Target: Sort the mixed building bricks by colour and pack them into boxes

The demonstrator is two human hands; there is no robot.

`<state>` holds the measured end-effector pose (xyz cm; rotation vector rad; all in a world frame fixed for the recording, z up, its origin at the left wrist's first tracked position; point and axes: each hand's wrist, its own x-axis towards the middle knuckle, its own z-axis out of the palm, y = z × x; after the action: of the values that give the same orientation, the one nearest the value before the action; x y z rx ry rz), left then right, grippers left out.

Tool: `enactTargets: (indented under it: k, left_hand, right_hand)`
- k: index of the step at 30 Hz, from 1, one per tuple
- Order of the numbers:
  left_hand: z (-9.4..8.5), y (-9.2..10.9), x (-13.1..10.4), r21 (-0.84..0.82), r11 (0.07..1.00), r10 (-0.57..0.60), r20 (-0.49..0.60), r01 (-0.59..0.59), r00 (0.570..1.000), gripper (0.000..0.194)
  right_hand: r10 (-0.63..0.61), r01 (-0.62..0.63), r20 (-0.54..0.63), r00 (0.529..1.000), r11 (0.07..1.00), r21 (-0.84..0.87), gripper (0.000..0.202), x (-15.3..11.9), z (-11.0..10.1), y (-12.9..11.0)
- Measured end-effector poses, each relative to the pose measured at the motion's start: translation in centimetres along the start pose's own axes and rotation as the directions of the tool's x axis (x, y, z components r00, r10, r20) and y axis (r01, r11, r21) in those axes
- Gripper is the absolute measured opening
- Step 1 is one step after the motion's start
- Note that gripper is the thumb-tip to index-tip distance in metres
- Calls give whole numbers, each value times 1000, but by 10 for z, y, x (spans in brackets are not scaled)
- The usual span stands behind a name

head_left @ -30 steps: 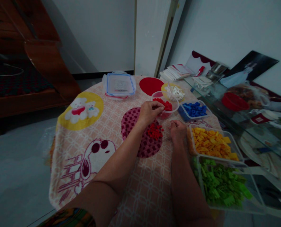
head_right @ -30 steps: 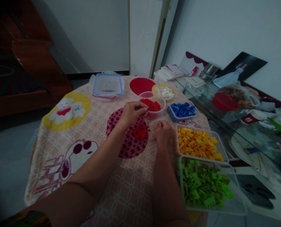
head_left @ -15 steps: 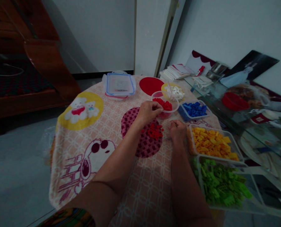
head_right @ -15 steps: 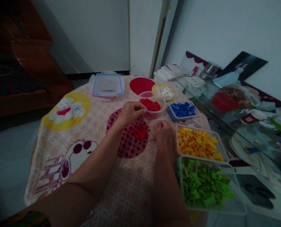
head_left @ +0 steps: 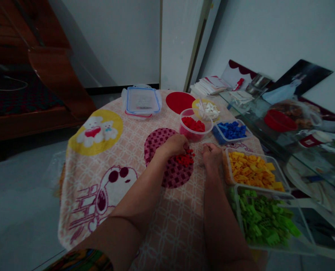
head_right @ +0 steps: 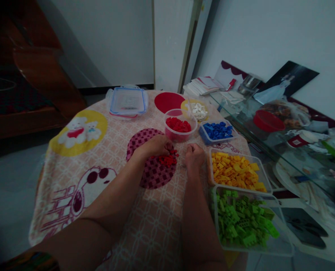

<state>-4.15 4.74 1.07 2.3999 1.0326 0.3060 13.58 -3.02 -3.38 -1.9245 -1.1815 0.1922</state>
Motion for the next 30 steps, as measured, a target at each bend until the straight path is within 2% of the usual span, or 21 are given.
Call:
enactTargets:
  k: [7,14,18,21,25,30]
  left_hand:
    - [-1,1,-1,-189,982,-5,-73,-9,997,19]
    - [-2,3,-1,-77,997,17,-60,-22,998,17]
    - [-2,3,0,-56,998,27,-120,-34,992,19]
    - [-2,3,0,-101,994,32,-156,-49,987,19]
    - [-2,3,1,-163,986,24,-149,-48,988,16]
    - [-7,11,0,-265,963,7,-184,-56,983,12]
  right_hand:
    - [-13,13,-6,1000,1000,1,31,0,0,1]
    - [-8,8,6,1000,1000,7,31,0,0,0]
    - [-7,7,6,1000,1000,12,30,0,0,0]
    - [-6,6,1,1000,1000,10,30,0,-1,0]
    - [-7,7,5,1000,1000,-4,30,0,-1,0]
    - [-2,2,10,1000,1000,10,31,0,1,1]
